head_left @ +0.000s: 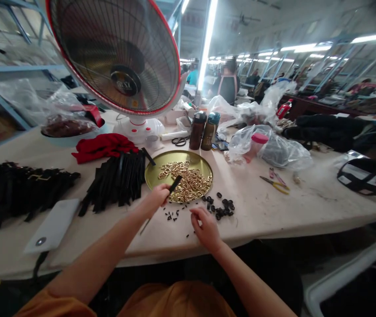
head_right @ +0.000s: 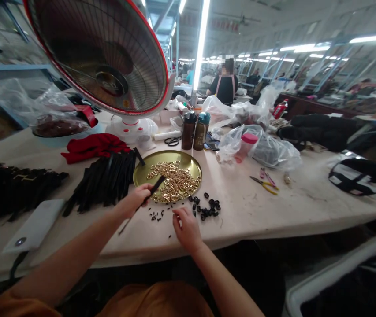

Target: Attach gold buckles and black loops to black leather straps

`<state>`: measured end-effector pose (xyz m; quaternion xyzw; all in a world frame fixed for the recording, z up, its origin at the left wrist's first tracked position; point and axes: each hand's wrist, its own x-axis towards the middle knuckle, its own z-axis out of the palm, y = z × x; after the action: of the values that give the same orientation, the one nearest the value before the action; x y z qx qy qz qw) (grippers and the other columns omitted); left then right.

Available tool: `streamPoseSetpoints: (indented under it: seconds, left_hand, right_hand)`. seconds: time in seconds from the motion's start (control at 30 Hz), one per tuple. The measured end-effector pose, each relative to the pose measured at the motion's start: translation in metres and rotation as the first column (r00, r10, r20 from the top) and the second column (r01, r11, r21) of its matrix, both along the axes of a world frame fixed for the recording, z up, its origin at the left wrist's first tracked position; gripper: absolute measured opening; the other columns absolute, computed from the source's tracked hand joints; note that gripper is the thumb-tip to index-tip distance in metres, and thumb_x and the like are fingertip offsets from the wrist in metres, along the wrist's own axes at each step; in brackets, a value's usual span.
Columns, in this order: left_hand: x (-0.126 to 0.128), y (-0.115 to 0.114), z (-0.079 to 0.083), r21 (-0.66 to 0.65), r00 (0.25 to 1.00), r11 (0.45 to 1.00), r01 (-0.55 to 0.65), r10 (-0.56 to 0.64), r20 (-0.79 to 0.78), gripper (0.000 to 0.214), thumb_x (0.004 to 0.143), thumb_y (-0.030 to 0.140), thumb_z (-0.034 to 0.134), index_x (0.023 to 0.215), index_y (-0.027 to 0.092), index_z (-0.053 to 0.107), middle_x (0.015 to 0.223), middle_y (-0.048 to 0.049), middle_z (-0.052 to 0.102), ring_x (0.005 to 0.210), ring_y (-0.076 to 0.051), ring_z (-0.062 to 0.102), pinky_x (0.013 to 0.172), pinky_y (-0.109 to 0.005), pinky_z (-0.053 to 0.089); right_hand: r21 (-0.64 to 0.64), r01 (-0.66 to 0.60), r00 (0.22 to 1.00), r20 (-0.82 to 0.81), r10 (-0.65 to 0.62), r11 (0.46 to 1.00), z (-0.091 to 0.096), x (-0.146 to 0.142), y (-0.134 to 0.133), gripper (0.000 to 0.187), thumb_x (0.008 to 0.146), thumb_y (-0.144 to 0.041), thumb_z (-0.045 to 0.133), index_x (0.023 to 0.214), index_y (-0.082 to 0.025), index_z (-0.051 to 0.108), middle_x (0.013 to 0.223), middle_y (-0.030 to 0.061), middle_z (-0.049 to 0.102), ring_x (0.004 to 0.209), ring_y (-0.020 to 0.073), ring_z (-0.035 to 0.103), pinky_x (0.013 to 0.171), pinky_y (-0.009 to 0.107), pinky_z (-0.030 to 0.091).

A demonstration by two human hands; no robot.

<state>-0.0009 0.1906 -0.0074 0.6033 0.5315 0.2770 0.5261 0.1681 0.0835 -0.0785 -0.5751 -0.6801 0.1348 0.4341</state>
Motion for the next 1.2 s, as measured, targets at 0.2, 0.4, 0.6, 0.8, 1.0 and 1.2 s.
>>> streamPoseSetpoints:
  seconds: [0.2,0.4,0.6,0.8,1.0,1.2]
  left_hand:
    - [0.033,-0.069,-0.052,-0.456,0.932,0.872,0.178,-0.002,0.362,0.014,0.073,0.024,0.044,0.08,0.015,0.051,0.071,0.0004,0.053,0.039,-0.003,0.037,0.034,-0.016,0.022]
    - [0.027,-0.075,-0.057,-0.569,0.883,0.806,0.165,0.137,0.45,0.021,0.072,0.022,0.054,0.092,0.014,0.052,0.069,0.0017,0.051,0.05,-0.004,0.048,0.043,-0.013,0.035]
    - [0.028,-0.076,-0.045,-0.647,0.872,0.748,0.145,0.213,0.441,0.015,0.071,0.015,0.052,0.086,0.013,0.052,0.083,-0.0042,0.056,0.057,-0.006,0.053,0.045,-0.014,0.039]
    - [0.029,-0.08,-0.049,-0.64,0.872,0.753,0.153,0.202,0.446,0.016,0.071,0.017,0.055,0.086,0.015,0.053,0.083,-0.0039,0.057,0.061,-0.007,0.054,0.047,-0.015,0.041]
    - [0.025,-0.083,-0.05,-0.624,0.869,0.762,0.173,0.18,0.461,0.017,0.071,0.019,0.054,0.087,0.014,0.053,0.082,-0.0036,0.056,0.061,-0.007,0.053,0.047,-0.015,0.04]
    - [0.023,-0.085,-0.051,-0.621,0.871,0.766,0.163,0.184,0.456,0.017,0.072,0.018,0.053,0.088,0.014,0.053,0.081,-0.0037,0.056,0.059,-0.007,0.053,0.047,-0.016,0.04]
  right_hand:
    - [-0.069,0.295,0.949,0.14,-0.284,0.953,0.015,0.076,0.015,0.018,0.082,-0.024,0.043,0.094,-0.017,0.055,0.085,0.006,0.055,0.069,0.0161,0.053,0.067,0.03,0.044]
    - [-0.251,0.213,0.932,0.341,-0.12,0.944,0.014,0.1,0.044,0.014,0.078,-0.021,0.046,0.087,-0.018,0.056,0.084,0.0039,0.057,0.07,0.0162,0.055,0.068,0.029,0.043]
    - [-0.361,0.039,0.881,0.453,0.138,0.932,0.013,0.099,0.058,0.023,0.069,-0.006,0.046,0.084,-0.018,0.057,0.089,0.0045,0.057,0.079,0.0161,0.055,0.073,0.027,0.042]
    - [-0.396,0.09,0.856,0.5,0.132,0.914,0.006,0.102,0.054,0.024,0.071,-0.006,0.045,0.089,-0.017,0.056,0.092,0.0056,0.057,0.072,0.0139,0.056,0.07,0.026,0.042]
    - [-0.371,0.147,0.812,0.574,0.103,0.917,0.005,0.106,0.049,0.013,0.073,-0.019,0.052,0.086,-0.019,0.055,0.081,0.0043,0.061,0.073,0.0175,0.058,0.065,0.027,0.04]
    - [-0.37,0.264,0.834,0.551,-0.019,0.891,0.01,0.104,0.044,0.024,0.074,-0.025,0.053,0.096,-0.019,0.05,0.081,0.0035,0.063,0.065,0.0168,0.058,0.059,0.027,0.039]
